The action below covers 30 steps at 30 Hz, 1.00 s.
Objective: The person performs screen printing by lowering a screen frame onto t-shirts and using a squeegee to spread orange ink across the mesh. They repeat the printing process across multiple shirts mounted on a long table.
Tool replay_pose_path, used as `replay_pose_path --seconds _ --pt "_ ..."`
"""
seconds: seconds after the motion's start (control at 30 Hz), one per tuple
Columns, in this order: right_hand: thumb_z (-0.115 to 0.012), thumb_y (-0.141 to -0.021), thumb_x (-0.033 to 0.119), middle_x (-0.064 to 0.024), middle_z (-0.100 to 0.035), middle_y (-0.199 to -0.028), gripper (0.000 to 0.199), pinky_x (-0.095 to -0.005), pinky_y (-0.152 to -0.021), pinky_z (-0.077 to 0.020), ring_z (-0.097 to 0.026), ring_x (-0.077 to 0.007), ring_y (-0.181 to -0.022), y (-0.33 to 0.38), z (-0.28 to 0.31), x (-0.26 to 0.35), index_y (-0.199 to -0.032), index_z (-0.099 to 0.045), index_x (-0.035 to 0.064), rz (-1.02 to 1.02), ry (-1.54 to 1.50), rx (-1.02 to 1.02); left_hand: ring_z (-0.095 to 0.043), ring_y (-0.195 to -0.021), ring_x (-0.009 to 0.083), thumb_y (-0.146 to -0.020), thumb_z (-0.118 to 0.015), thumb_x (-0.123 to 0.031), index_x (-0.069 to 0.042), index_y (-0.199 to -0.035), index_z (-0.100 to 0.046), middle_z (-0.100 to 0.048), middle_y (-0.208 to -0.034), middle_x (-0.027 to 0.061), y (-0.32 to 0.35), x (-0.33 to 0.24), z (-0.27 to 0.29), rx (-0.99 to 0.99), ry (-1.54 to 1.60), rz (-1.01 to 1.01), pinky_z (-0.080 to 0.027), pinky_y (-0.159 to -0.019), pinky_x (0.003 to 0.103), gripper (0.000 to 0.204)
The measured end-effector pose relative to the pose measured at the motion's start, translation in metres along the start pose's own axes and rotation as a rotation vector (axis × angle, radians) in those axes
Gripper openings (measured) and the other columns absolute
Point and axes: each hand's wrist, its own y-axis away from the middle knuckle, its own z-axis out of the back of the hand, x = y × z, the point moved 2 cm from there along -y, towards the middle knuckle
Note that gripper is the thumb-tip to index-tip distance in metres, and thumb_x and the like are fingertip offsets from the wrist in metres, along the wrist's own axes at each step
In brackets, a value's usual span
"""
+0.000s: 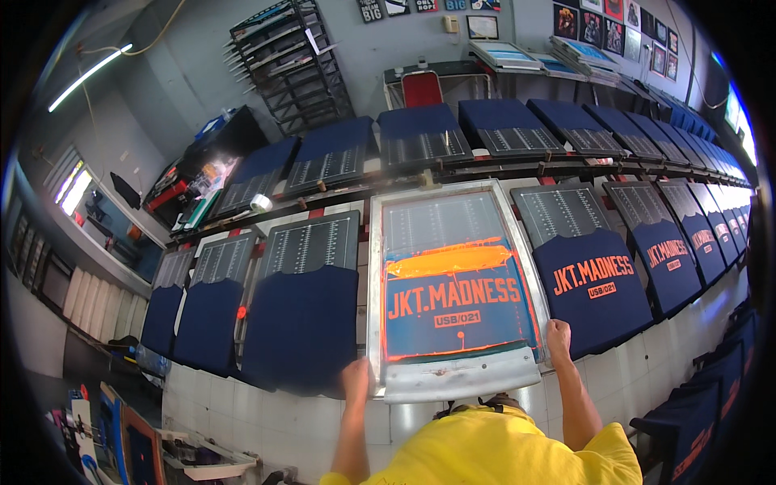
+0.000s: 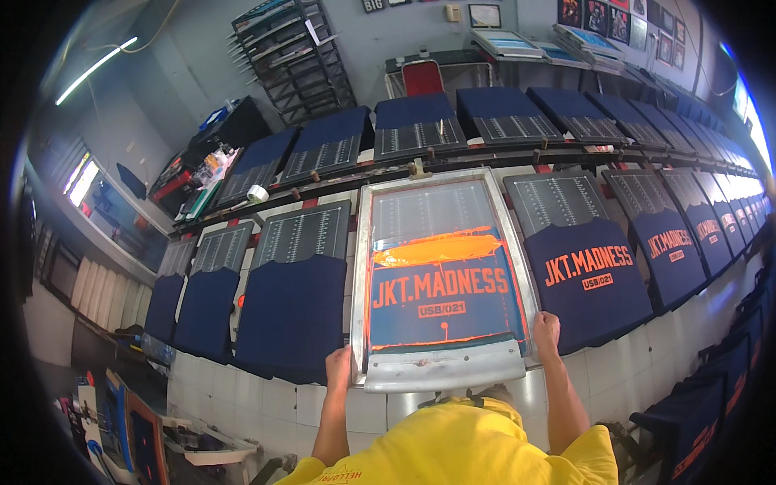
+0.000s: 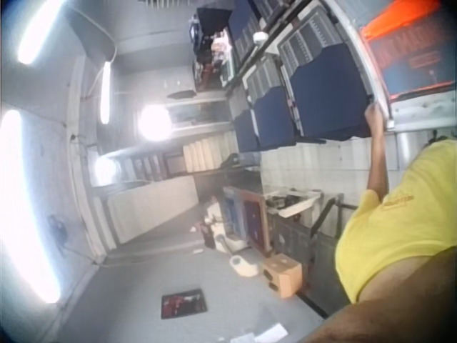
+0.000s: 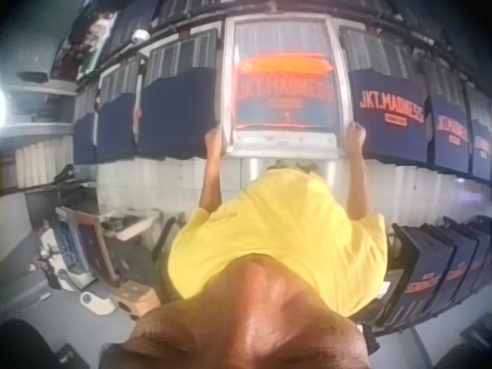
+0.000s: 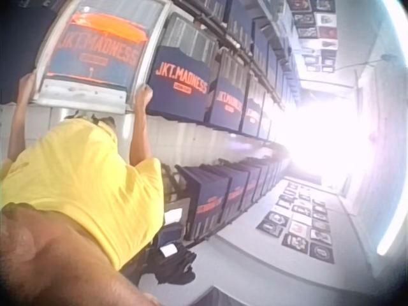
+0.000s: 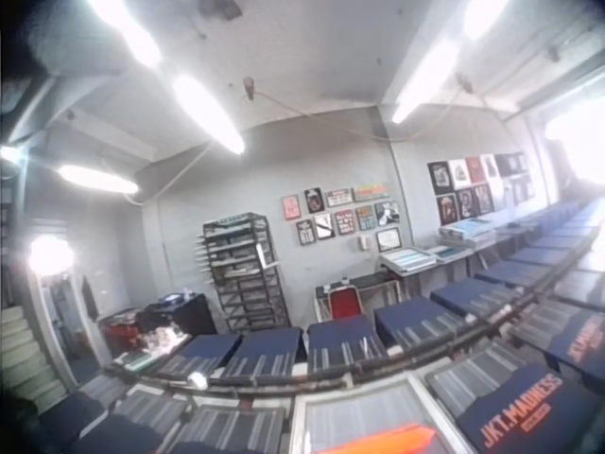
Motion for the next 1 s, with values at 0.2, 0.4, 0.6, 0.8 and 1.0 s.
replay_pose_path --seconds 0.2,0.4,0.6,0.8,1.0 --pt "-0.05 -0.088 0.017 -0.0226 -0.056 -0.066 0.028 -0.0424 -0.062 -0.0441 -0.056 -0.0291 -0.06 0.004 0.002 0.003 -0.082 -0.063 -0.0073 -0.001 -0.007 0.025 -0.064 -0.082 0.0178 -0.093 -0.064 -0.024 0.006 -0.098 -0.071 -0.072 -0.088 0.0117 -0.008 0.01 0.006 0.048 -0.03 0.021 -0.049 -0.077 0.035 0.032" --pt "-0.05 -0.09 0.024 -0.0264 -0.064 -0.083 0.03 -0.0499 -0.074 -0.0486 -0.064 -0.0441 -0.08 0.003 -0.005 0.003 -0.086 -0.066 -0.002 -0.002 0.124 -0.042 -0.054 -0.07 0.0105 -0.096 -0.061 -0.02 0.008 -0.094 -0.07 -0.066 -0.076 0.0048 -0.006 -0.007 0.007 0.12 -0.208 -0.133 -0.045 -0.065 0.032 0.029" --pt "-0.048 -0.091 0.025 -0.0236 -0.066 -0.079 0.033 -0.0485 -0.075 -0.0508 -0.066 -0.0431 -0.082 0.018 0.001 0.039 -0.081 -0.066 -0.0007 -0.088 0.097 -0.003 -0.065 -0.073 0.0213 -0.094 -0.058 -0.026 0.003 -0.096 -0.071 -0.069 -0.077 0.0135 -0.017 0.0 0.009 0.149 -0.417 -0.206 -0.051 -0.072 0.039 0.032" --pt "-0.047 -0.092 0.025 -0.0229 -0.065 -0.074 0.034 -0.05 -0.076 -0.0499 -0.065 -0.0428 -0.079 0.021 -0.002 0.033 -0.078 -0.064 -0.0014 -0.056 0.08 -0.032 -0.064 -0.071 0.0207 -0.093 -0.059 -0.025 0.004 -0.091 -0.07 -0.067 -0.074 0.0128 -0.017 -0.001 0.007 0.129 -0.366 -0.204 -0.05 -0.07 0.04 0.031" --pt "-0.047 -0.093 0.025 -0.0226 -0.064 -0.073 0.035 -0.0492 -0.074 -0.0495 -0.065 -0.0412 -0.076 0.023 -0.002 0.038 -0.078 -0.064 -0.001 -0.071 0.047 -0.027 -0.054 -0.07 0.0113 -0.098 -0.06 -0.019 0.011 -0.093 -0.067 -0.067 -0.076 0.0077 -0.017 0.003 0.011 0.114 -0.368 -0.203 -0.046 -0.066 0.032 0.031"
